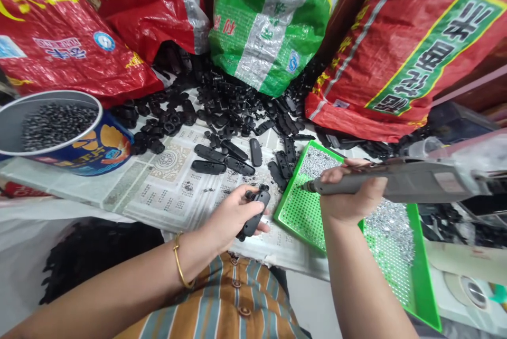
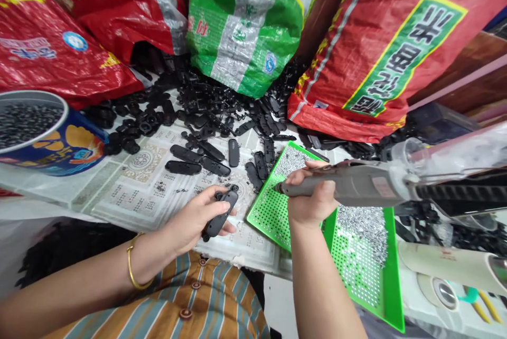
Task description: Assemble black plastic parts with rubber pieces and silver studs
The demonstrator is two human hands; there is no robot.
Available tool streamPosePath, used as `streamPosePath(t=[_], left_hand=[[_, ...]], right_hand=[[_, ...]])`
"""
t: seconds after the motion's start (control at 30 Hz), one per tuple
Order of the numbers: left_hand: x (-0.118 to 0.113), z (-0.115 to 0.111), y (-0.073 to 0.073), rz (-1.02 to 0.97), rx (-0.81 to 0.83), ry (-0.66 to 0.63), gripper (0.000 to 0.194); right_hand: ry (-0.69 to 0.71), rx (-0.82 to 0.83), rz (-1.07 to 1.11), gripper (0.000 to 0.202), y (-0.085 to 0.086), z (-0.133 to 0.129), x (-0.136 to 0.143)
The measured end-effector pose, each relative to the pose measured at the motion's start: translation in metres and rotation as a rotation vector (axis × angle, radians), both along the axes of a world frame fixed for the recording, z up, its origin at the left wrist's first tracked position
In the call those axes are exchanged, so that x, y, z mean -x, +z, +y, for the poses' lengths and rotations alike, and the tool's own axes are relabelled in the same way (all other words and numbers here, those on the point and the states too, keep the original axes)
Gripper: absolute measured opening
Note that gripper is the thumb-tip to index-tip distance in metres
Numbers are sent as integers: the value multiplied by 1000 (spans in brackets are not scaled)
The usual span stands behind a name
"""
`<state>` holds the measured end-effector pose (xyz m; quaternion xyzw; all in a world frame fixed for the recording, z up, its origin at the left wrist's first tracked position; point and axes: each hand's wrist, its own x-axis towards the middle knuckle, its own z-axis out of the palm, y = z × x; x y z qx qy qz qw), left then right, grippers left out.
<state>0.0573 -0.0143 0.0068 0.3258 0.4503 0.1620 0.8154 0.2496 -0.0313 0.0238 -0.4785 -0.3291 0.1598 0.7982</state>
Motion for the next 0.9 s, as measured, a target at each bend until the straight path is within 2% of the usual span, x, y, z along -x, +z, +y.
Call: streamPosePath(t=[0.37, 0.47, 0.7, 0.9], left_hand=[[0, -1, 2, -60, -45, 46, 32], [-1, -1, 0, -65, -84, 35, 27], [-1, 0, -3, -32, -58, 28, 17], [0, -4, -3, -54, -52, 10, 16]], right_hand=[[-49, 29, -24, 42, -12, 8, -1], [-40, 31, -7, 43, -9, 7, -2], [-39, -43, 10, 41, 11, -1, -3], [-97, -18, -22, 44, 2, 7, -5]])
